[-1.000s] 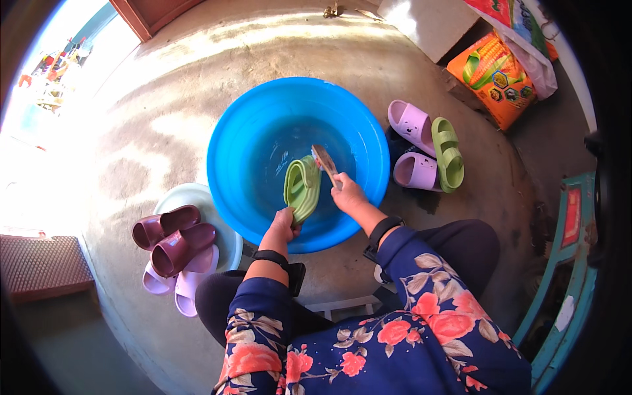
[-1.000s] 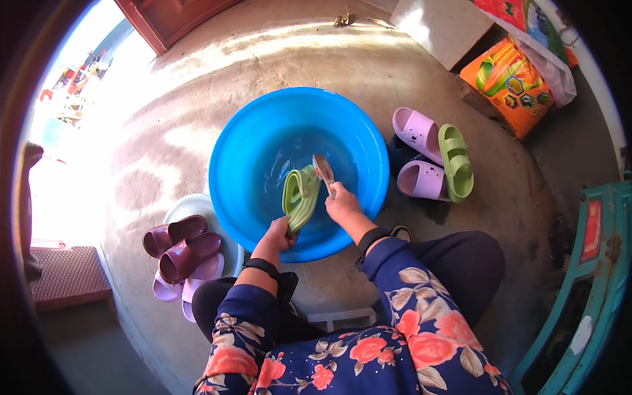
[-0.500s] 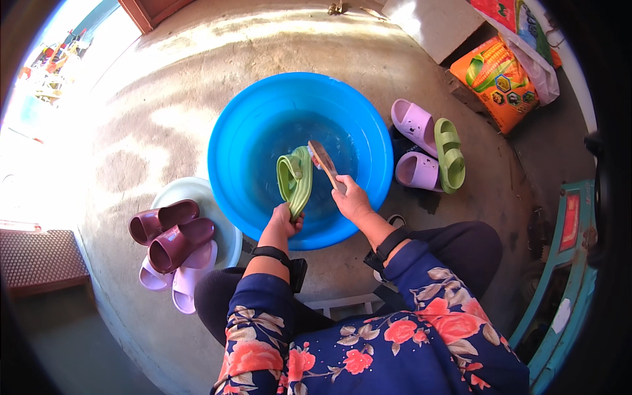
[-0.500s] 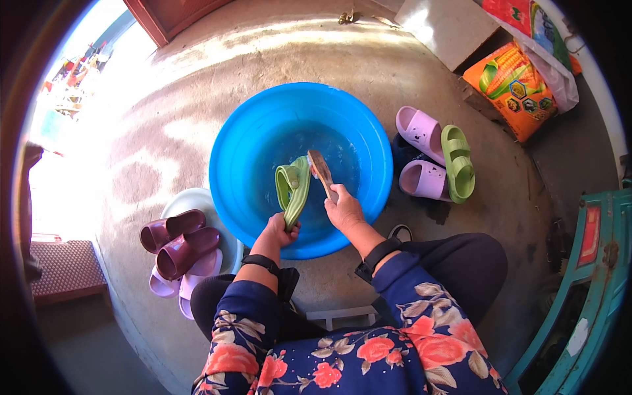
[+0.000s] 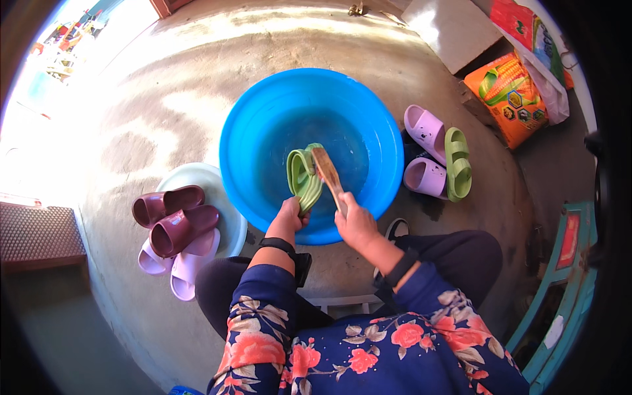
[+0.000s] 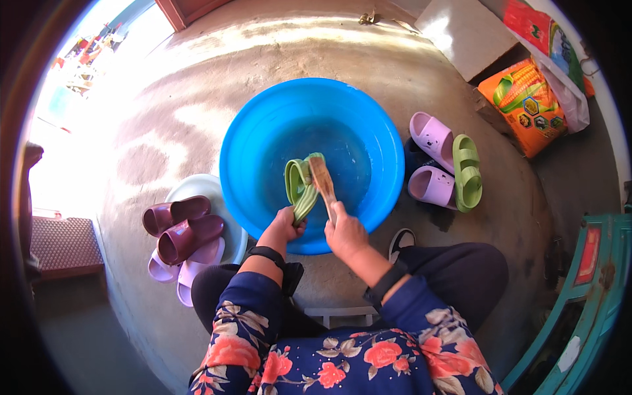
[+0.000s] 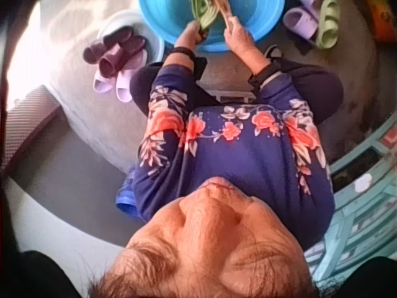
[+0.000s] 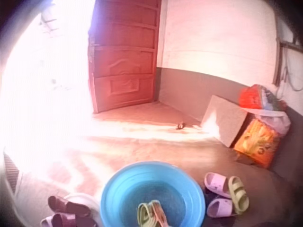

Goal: The person scrubs a pair of maroon slippers and then a pair of green slippers using a brush in a blue basin of water. The cleaned slippers are placed into a smaller white basin beside the blue one.

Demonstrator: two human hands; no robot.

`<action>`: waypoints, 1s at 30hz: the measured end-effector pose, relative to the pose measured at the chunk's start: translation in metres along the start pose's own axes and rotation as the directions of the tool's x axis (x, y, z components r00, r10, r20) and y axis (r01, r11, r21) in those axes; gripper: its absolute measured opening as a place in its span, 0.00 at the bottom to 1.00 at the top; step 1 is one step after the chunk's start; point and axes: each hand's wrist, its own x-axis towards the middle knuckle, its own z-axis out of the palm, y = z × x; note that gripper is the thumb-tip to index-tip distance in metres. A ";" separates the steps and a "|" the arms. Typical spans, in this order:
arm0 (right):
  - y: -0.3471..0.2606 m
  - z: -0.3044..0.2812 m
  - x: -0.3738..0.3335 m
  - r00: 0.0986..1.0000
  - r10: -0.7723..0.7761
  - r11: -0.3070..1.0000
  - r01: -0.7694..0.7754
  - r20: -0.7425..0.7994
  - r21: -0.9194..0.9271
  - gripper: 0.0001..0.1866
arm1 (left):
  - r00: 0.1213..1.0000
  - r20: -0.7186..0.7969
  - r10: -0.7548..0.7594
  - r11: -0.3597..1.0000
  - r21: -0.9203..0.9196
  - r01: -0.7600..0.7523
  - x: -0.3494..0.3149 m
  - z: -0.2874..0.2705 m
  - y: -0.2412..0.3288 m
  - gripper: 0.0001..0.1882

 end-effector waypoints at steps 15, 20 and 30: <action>-0.005 -0.016 -0.048 0.986 -0.166 0.983 0.166 -0.011 0.078 0.20 | 0.997 -0.066 0.035 0.989 -0.138 -0.043 0.012 -0.004 -0.002 0.09; -0.011 -0.029 -0.066 0.989 -0.088 0.994 0.095 0.118 -0.051 0.20 | 0.985 -0.138 0.101 0.993 -0.049 -0.109 0.013 0.000 -0.004 0.09; -0.004 -0.034 -0.057 0.982 -0.156 0.987 0.158 0.111 -0.009 0.20 | 0.957 -0.190 0.219 0.972 0.127 -0.198 0.002 0.003 -0.004 0.09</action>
